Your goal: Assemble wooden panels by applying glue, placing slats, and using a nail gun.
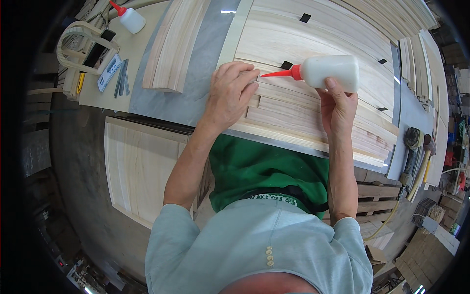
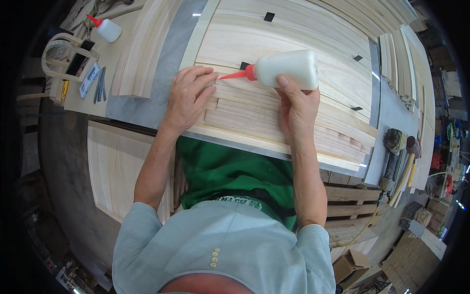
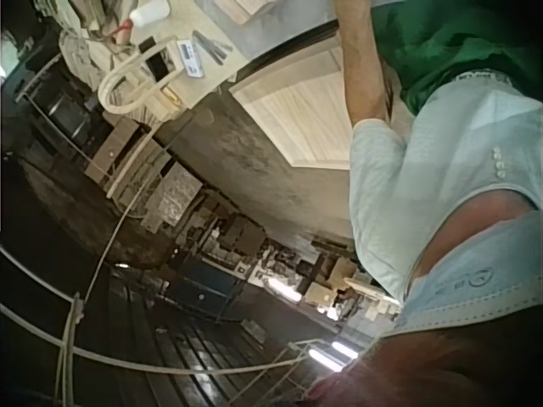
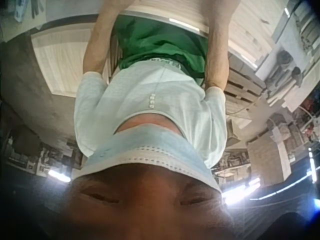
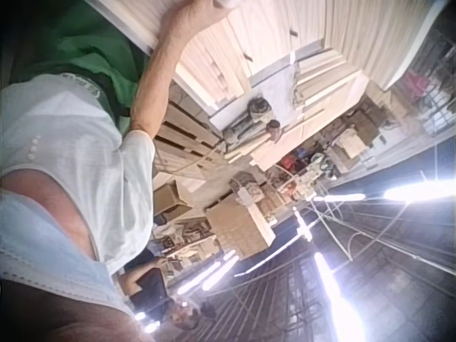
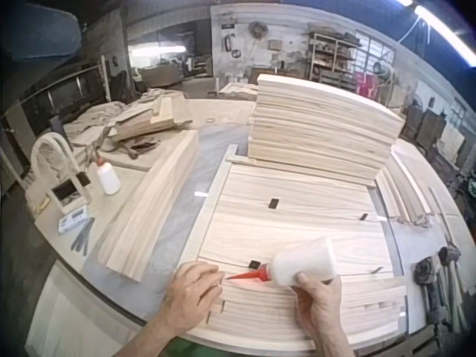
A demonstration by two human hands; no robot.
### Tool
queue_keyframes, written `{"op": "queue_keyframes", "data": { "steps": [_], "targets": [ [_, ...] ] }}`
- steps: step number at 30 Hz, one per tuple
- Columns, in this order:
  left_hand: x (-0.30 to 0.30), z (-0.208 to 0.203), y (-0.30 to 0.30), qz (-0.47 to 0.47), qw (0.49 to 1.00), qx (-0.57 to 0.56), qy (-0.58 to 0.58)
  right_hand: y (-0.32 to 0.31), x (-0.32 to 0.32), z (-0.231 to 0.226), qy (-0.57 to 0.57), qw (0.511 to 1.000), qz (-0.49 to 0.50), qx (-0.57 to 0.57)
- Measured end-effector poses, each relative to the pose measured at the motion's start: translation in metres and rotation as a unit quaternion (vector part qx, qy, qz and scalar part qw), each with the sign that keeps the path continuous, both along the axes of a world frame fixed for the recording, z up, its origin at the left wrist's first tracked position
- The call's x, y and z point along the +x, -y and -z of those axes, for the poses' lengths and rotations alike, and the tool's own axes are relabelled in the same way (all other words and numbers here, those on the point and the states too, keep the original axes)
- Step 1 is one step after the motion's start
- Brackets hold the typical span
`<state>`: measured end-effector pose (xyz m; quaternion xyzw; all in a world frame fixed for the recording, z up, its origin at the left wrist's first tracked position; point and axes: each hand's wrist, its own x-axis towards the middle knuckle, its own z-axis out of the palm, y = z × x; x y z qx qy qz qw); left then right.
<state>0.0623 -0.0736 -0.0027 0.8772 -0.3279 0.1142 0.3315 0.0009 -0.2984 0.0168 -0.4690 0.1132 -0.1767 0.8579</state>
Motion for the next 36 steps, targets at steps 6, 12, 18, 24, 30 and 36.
{"op": "queue_keyframes", "data": {
  "steps": [6,12,18,24,30,36],
  "targets": [
    [0.000,-0.001,0.000,-0.002,1.000,0.012,-0.011,0.005,-0.003,0.003,0.007,0.999,-0.002,-0.041],
    [-0.001,-0.001,0.001,-0.005,1.000,0.011,-0.005,0.025,-0.016,0.004,-0.011,0.998,0.027,-0.055],
    [0.000,-0.001,0.002,-0.003,1.000,0.022,-0.003,0.063,-0.041,0.006,-0.017,0.993,0.081,-0.089],
    [0.001,-0.002,0.004,0.005,1.000,0.016,0.007,0.113,-0.078,0.004,-0.021,0.981,0.152,-0.116],
    [-0.003,-0.009,0.008,0.001,0.999,0.041,-0.019,0.165,-0.121,-0.001,0.000,0.969,0.203,-0.142],
    [-0.006,-0.013,0.011,0.001,0.998,0.046,-0.036,0.211,-0.159,-0.011,0.002,0.951,0.269,-0.155]
  ]
}}
